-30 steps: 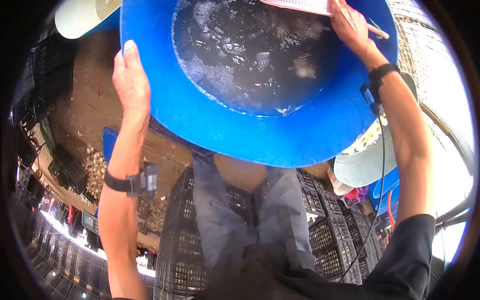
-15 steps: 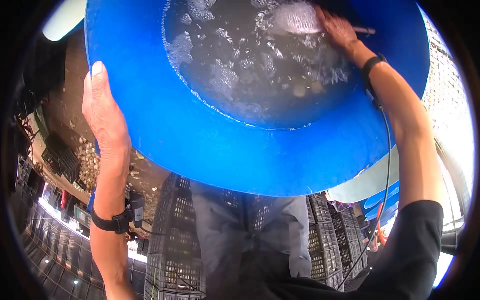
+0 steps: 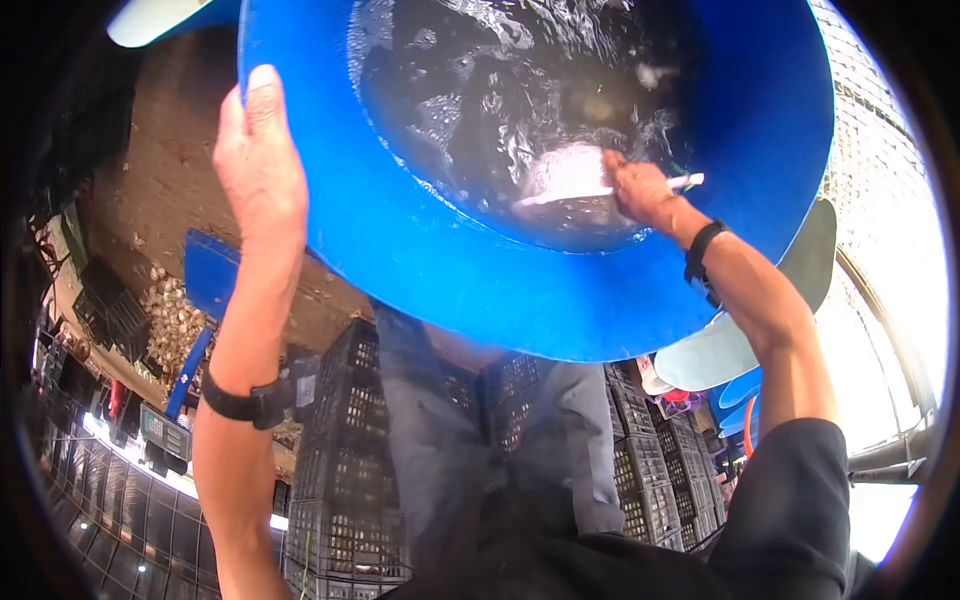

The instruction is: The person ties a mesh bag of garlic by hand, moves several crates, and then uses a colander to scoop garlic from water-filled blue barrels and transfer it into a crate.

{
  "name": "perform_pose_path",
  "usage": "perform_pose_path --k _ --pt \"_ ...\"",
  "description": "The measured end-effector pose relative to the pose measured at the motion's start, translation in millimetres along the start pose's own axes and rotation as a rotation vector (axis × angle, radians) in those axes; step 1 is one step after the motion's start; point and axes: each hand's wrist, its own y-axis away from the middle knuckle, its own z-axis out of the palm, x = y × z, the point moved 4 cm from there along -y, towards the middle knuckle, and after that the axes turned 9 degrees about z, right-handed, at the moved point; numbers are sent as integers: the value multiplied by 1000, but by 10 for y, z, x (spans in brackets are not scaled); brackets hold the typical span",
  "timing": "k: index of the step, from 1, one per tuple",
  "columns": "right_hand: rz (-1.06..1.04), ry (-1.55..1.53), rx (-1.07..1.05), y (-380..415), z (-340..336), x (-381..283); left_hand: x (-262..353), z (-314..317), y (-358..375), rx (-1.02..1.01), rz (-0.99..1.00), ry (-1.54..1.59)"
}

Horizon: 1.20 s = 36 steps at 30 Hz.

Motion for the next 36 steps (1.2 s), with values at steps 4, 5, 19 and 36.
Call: perform_pose_path --k 4,5,19,36 --pt "51 -211 -131 297 -372 -444 -17 -1 12 -23 0 0" --pt "76 -282 -108 345 -456 -505 46 5 17 -24 -14 -9" --pt "103 -961 58 1802 -1435 -740 -22 -152 197 -24 -38 225" --pt "260 -1035 260 2654 -2335 -1486 516 495 3215 -7 -1488 1561"
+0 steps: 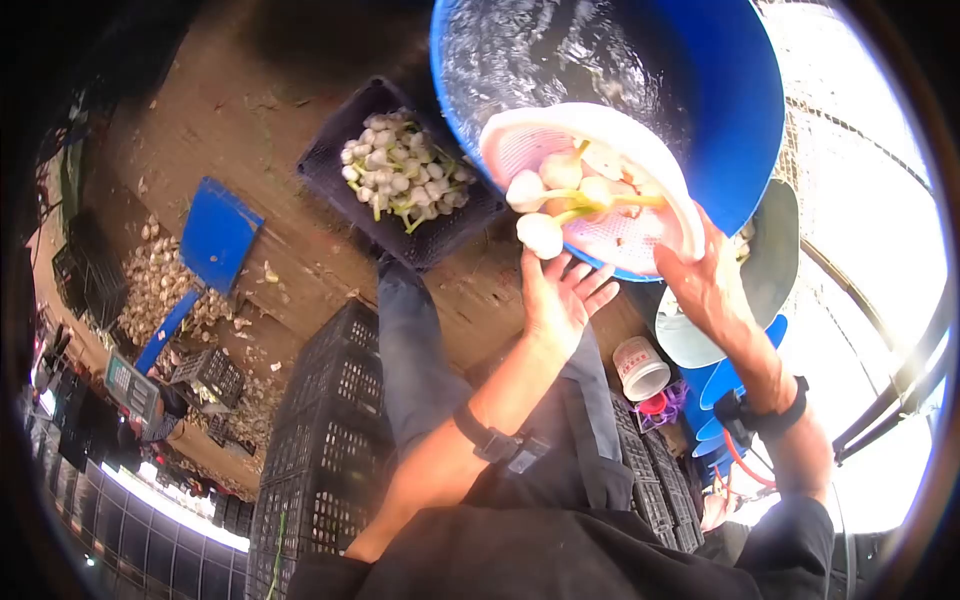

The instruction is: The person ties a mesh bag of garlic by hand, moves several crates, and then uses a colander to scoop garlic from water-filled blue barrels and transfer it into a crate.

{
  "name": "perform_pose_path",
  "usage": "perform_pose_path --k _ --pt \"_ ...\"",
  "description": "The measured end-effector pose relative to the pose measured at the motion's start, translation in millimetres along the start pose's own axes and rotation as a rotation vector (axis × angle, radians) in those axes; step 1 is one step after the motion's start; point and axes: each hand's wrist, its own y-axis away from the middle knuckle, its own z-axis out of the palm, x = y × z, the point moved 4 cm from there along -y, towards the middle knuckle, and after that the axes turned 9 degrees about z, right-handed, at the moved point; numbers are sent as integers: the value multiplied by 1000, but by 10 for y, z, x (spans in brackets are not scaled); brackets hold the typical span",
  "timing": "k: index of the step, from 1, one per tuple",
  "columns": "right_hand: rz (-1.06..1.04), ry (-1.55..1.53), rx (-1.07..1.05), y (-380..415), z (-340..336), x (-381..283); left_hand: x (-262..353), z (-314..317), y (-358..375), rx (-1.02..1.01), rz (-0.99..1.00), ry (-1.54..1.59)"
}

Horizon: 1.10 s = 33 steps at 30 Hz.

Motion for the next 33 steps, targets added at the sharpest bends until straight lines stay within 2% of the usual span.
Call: perform_pose_path --k 1,4,7,9,11,12,14,15,16,17,18,19,20,21,23,25,26,27,28,29,33 --pt "23 64 13 69 41 -86 127 4 79 2 18 7" --pt "-99 159 193 285 223 -202 632 21 253 -105 195 -122" --pt "-33 228 344 549 470 -290 1108 21 406 -111 267 -210" --pt "-26 176 342 718 666 -344 1363 -42 466 -63 359 -279" --pt "16 17 308 911 918 -346 1561 -92 475 -173 364 -392" --pt "-31 -155 302 919 1154 -348 1652 -194 436 -78 330 -306" --pt "-214 -75 289 829 1559 -379 1862 -455 310 97 474 -284" --pt "-182 -40 265 683 1737 -414 1964 -717 184 195 547 -324" --pt "-150 -4 241 539 1915 -448 2014 -906 100 199 551 -313" --pt "-318 184 297 418 2099 -449 2093 -1116 34 341 567 -274" --pt "-327 182 288 247 2225 -456 2193 -1275 35 486 580 -236" --pt "-305 255 305 92 2348 -459 2291 -1413 93 378 616 -383" --pt "-274 326 320 -21 2475 -430 2420 -1560 95 395 707 -449" --pt "-429 437 380 -100 2550 -373 2524 -1707 83 406 796 -520" --pt "-417 306 358 -211 2567 -363 2712 -1874 76 477 849 -493" --pt "-394 229 321 -212 2478 -467 2850 -1885 91 468 970 -545" --pt "-370 159 312 -215 2383 -526 2896 -1893 83 459 963 -545" --pt "-360 167 349 -260 2332 -479 2990 -1711 94 431 958 -544" --pt "-184 -437 419 -318 2223 -258 3006 -1530 107 435 913 -522" --pt "-149 -487 431 -222 2044 -282 3041 -1241 153 408 909 -528" --pt "-225 -104 616 16 922 -729 3037 39 135 111 1119 -676"
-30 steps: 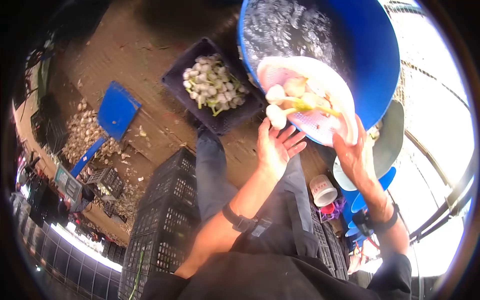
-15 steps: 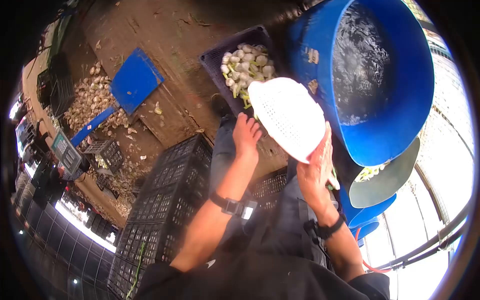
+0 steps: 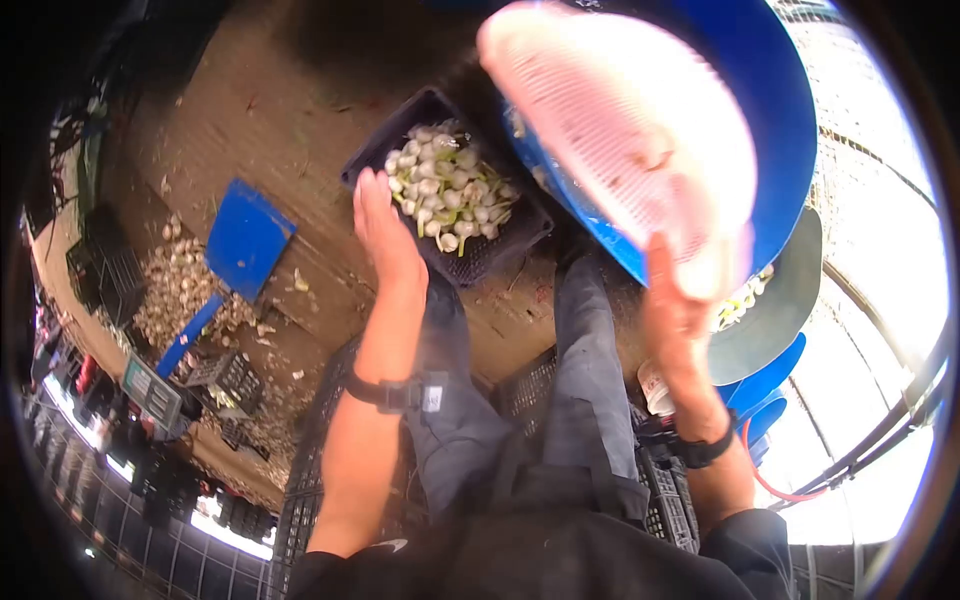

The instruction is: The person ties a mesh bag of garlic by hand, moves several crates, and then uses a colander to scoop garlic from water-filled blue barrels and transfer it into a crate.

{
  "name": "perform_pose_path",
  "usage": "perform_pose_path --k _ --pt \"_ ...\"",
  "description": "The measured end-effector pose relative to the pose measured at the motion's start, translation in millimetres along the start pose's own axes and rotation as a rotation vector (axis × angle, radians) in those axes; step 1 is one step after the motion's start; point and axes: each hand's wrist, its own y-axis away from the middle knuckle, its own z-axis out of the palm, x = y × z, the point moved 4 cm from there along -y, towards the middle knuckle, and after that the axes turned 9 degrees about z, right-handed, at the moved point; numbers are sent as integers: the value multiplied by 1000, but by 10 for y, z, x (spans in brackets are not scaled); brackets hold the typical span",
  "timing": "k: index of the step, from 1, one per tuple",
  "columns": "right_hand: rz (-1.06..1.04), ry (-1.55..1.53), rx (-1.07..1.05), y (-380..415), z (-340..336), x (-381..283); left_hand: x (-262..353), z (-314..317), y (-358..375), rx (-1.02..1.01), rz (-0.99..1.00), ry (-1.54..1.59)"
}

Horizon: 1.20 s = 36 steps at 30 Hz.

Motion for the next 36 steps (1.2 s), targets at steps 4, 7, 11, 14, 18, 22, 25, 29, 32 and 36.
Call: perform_pose_path --k 4,7,11,14,18,22,25,29,32,36 --pt "111 142 128 -968 -611 712 463 1182 -277 -254 421 -259" --pt "74 405 256 -1750 -632 1721 477 1886 -445 -372 460 -539" --pt "54 597 286 -2358 -374 2944 193 2261 -578 -431 512 -719" --pt "246 644 205 -2495 -71 3135 293 2236 -485 -425 454 -759" --pt "441 537 53 -2487 682 3301 289 2241 -524 -417 445 -815" --pt "462 413 -22 -2532 1472 3775 265 2256 -511 -422 435 -755" --pt "566 245 -22 -2574 1993 3869 255 2265 -488 -425 397 -734" --pt "583 80 -133 -2537 2424 3610 219 2254 -508 -434 410 -667" --pt "610 -81 -279 -2512 2693 3383 266 2266 -475 -441 402 -669" --pt "711 -421 -518 -2559 3103 3103 244 2257 -490 -446 367 -660"
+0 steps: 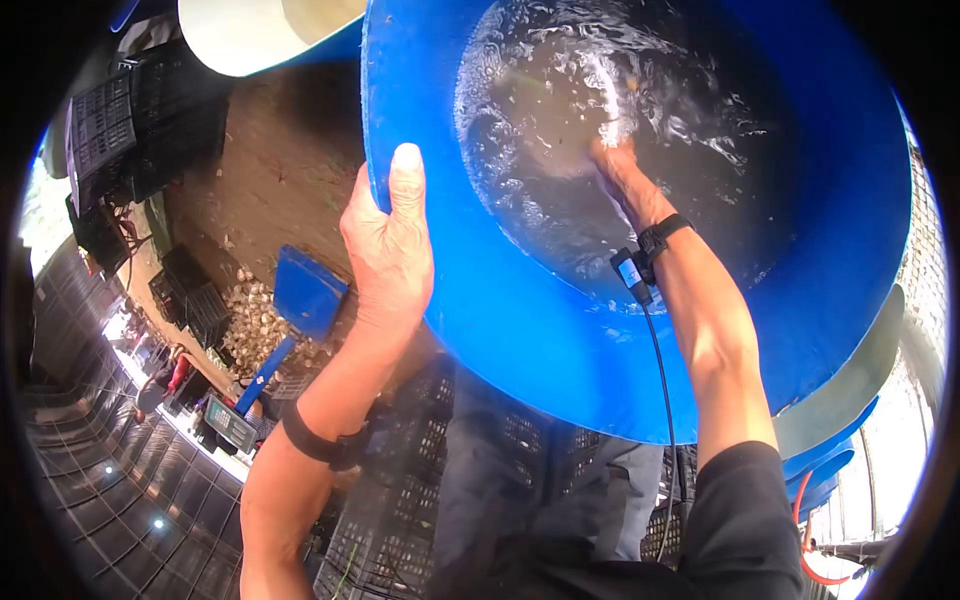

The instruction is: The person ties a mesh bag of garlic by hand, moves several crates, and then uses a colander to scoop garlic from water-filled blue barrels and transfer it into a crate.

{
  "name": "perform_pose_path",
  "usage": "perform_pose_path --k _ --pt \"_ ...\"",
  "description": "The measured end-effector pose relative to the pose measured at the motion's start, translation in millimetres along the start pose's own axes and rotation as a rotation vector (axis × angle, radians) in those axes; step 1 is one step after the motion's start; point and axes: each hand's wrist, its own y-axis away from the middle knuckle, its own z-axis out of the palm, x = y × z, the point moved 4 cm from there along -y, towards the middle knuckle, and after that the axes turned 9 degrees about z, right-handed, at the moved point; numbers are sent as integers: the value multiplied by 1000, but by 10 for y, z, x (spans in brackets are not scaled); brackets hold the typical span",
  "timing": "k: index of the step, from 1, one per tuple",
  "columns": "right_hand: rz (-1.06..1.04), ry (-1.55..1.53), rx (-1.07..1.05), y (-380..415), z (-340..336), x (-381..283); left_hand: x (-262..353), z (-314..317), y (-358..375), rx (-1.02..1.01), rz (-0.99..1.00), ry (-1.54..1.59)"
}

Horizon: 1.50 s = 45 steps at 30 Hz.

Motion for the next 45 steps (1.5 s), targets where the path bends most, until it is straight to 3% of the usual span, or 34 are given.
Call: perform_pose_path --k 3,6,7,12,18,20,22,24,26,27,28,29,30,31,32,33,34,36,38,42,43,45 --pt "48 -198 -108 99 235 -233 -25 -29 -13 11 10 -31" --pt "131 -370 -61 643 93 -660 -56 -15 -29 9 -19 -22" --pt "104 -502 -141 505 55 -601 -72 -10 -27 27 29 -50" --pt "24 -498 -119 782 -328 -926 -8 -11 -8 19 63 -73" --pt "-142 -614 -247 1422 -590 -1132 -14 -60 -16 10 21 -59" --pt "-47 -577 -240 1801 -640 -1142 7 -77 -19 27 64 -159" --pt "-30 -554 -210 2176 -702 -1073 19 -79 42 95 345 -539" --pt "-19 -557 -215 2700 -711 -1126 312 -49 158 72 592 -693" --pt "-25 -556 -155 3131 -789 -1015 620 102 405 91 749 -471" --pt "-33 -529 -155 3211 -841 -832 765 170 555 113 700 -170" --pt "32 -629 -139 3330 -939 -593 808 252 581 -127 550 127" --pt "29 -534 -187 3501 -946 -584 718 465 662 -88 367 287" --pt "20 -439 -234 3679 -967 -576 498 780 727 -17 648 -252" --pt "49 -399 -212 3755 -1064 -446 620 710 723 -228 471 -99" --pt "86 -378 -189 3778 -1104 -333 589 764 776 -345 430 -111" --pt "129 -346 -162 3785 -1193 -217 355 1081 872 -252 590 -138" --pt "165 -307 -141 3783 -1243 -118 254 1252 968 -249 617 -169" --pt "203 -230 -99 3824 -1325 -4 360 1061 981 -380 518 -136" --pt "213 -170 -69 3879 -1347 137 434 866 973 -417 489 -36" --pt "215 -101 -30 3946 -1361 257 275 918 928 -456 461 -122" --pt "211 -94 -23 3936 -1373 275 266 912 930 -345 559 -182" --pt "206 -82 -12 3931 -1426 300 388 602 964 -291 492 -92"
